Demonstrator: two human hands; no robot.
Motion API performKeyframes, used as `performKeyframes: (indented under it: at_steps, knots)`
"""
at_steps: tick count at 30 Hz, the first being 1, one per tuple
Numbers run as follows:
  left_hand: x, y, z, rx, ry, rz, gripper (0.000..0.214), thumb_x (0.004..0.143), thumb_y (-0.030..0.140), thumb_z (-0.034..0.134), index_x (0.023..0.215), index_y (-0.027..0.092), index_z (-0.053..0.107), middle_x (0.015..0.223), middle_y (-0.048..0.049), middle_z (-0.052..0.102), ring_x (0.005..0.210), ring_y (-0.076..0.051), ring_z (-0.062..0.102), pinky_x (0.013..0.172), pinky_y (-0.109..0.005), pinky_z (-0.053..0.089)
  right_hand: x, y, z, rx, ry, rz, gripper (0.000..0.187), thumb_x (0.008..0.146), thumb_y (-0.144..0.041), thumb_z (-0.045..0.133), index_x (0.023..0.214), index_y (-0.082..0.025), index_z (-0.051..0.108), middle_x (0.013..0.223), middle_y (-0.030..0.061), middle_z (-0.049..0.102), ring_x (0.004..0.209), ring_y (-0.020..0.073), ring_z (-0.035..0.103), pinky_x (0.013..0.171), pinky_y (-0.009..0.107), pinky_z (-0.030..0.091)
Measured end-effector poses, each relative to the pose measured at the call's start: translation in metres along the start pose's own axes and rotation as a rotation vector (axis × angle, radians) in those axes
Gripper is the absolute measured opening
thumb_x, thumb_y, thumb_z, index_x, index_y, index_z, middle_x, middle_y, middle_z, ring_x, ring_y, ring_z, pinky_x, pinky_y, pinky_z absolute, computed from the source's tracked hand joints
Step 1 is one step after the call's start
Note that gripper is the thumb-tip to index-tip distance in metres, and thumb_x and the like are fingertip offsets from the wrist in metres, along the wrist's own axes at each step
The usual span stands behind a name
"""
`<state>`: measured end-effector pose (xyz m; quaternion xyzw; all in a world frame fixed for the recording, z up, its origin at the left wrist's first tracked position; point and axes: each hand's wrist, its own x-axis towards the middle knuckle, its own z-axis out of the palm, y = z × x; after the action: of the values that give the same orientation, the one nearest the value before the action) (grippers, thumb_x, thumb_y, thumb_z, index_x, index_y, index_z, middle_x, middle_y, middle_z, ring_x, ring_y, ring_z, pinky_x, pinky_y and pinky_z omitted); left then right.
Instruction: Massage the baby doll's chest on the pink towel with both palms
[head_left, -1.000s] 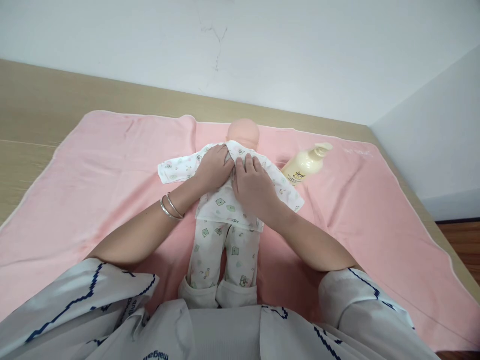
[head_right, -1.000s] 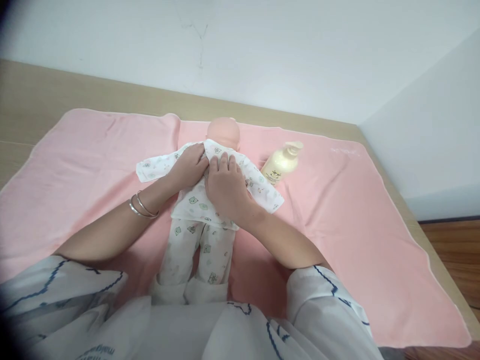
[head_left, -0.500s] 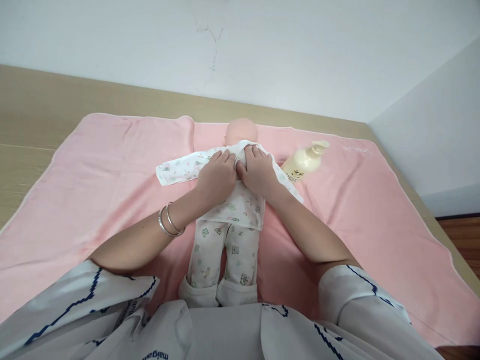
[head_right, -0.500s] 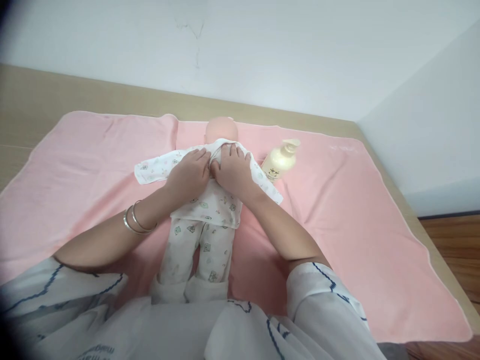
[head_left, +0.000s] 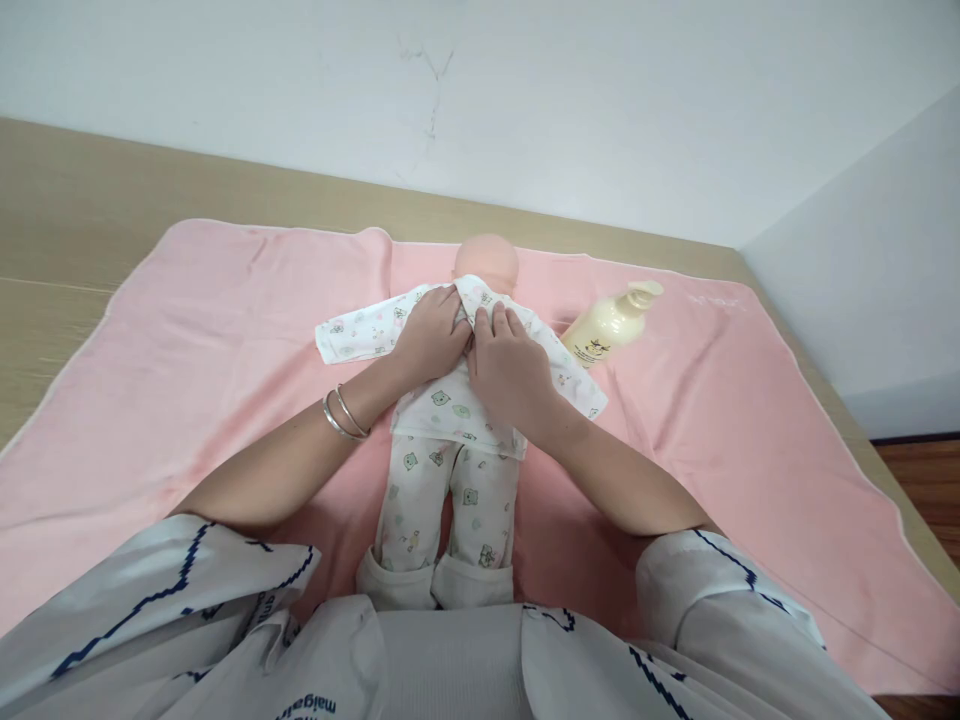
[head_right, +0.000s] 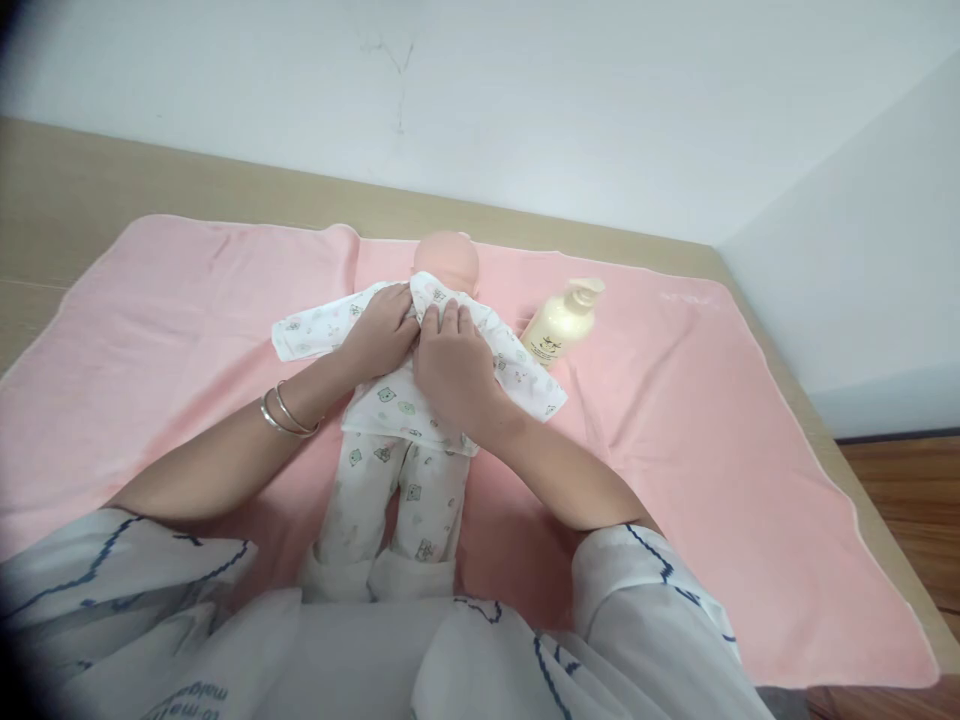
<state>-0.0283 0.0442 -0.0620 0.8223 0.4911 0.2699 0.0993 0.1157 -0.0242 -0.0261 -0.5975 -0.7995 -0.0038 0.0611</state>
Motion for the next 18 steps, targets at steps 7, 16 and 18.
performKeyframes:
  at_steps: [7, 16, 18]
  knots:
    - [-0.004, 0.004, 0.000, -0.002, 0.012, -0.037, 0.042, 0.099, 0.023, 0.036, 0.127, 0.009, 0.064, 0.134, -0.0212, 0.069, 0.128, -0.034, 0.062, 0.118, -0.054, 0.047, 0.012, 0.007, 0.000, 0.159, -0.006, 0.064, 0.062, 0.108, -0.026, 0.032, 0.164, 0.000, 0.040, 0.172, 0.0259, 0.039, 0.163, 0.0391, 0.034, 0.133, 0.056, 0.032]
    - [-0.018, 0.026, -0.007, 0.020, -0.067, -0.023, 0.054, 0.103, 0.021, 0.030, 0.146, 0.000, 0.056, 0.155, -0.0241, 0.060, 0.153, -0.031, 0.049, 0.135, -0.053, 0.032, 0.035, 0.028, 0.002, 0.199, -0.016, 0.115, 0.060, 0.107, -0.030, 0.034, 0.158, -0.002, 0.045, 0.168, 0.0243, 0.046, 0.158, 0.0405, 0.040, 0.129, 0.069, 0.029]
    - [-0.020, 0.029, -0.006, 0.008, -0.064, -0.031, 0.054, 0.103, 0.020, 0.029, 0.146, 0.001, 0.056, 0.155, -0.0238, 0.060, 0.154, -0.031, 0.048, 0.135, -0.054, 0.030, 0.036, 0.030, 0.002, 0.174, -0.022, 0.108, 0.060, 0.107, -0.032, 0.034, 0.159, -0.002, 0.044, 0.169, 0.0250, 0.044, 0.159, 0.0406, 0.038, 0.128, 0.069, 0.028]
